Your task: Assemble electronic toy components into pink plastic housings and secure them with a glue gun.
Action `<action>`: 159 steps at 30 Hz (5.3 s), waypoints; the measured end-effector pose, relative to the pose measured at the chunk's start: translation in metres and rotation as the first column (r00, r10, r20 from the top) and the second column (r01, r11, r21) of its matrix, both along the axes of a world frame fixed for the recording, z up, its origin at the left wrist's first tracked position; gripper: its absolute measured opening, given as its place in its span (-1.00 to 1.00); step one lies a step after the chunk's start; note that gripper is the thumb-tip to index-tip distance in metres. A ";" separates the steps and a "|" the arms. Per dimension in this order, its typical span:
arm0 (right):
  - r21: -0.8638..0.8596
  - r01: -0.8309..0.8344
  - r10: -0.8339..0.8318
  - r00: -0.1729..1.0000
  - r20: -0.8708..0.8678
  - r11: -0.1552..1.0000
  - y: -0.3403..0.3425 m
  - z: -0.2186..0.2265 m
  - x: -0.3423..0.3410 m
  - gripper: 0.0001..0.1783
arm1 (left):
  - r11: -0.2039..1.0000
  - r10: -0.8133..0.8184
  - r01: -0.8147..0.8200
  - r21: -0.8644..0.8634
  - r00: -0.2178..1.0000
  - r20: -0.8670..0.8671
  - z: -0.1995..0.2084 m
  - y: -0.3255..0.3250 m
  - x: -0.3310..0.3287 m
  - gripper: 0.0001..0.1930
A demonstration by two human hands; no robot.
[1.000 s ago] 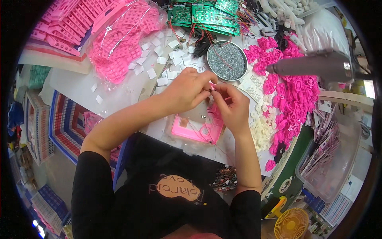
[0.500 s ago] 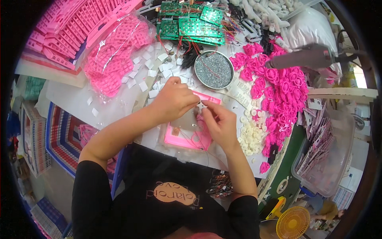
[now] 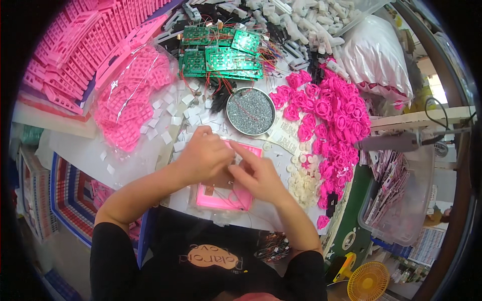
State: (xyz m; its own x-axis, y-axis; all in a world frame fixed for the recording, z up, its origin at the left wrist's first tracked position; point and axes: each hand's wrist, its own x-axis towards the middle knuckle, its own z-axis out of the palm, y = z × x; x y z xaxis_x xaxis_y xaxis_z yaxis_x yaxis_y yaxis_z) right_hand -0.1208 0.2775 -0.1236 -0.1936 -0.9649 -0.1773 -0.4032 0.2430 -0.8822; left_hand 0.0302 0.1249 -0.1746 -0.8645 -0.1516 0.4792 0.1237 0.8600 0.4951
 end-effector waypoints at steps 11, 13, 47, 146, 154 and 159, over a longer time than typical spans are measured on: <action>-0.039 0.757 -0.438 0.334 -0.835 0.652 -0.204 -0.031 -0.256 -0.28 | 0.994 0.102 -0.104 0.026 0.991 0.087 0.001 0.008 0.010 -0.88; 0.004 0.765 -0.400 0.342 -0.850 0.644 -0.213 -0.031 -0.259 -0.24 | 0.992 0.116 -0.119 0.036 0.992 0.056 0.001 0.008 0.013 -0.89; -0.368 -0.098 -0.099 0.872 -0.480 0.925 0.024 -0.007 0.009 -0.48 | 0.992 0.047 -0.041 -0.116 0.998 0.050 0.011 -0.004 0.014 -0.86; -0.702 0.249 0.276 0.793 0.544 0.667 0.016 0.045 0.016 -0.58 | 0.972 -0.057 0.028 0.231 0.991 0.119 0.045 0.032 0.010 -0.78; -0.766 0.299 0.296 0.794 0.530 0.569 0.016 0.038 -0.010 -0.55 | 0.980 -0.034 -0.072 0.185 0.857 0.514 0.038 -0.015 -0.010 -0.75; -0.759 0.307 0.288 0.792 0.538 0.574 0.018 0.035 -0.007 -0.55 | 0.997 -0.004 -0.041 0.065 0.819 0.574 0.044 -0.012 -0.020 -0.79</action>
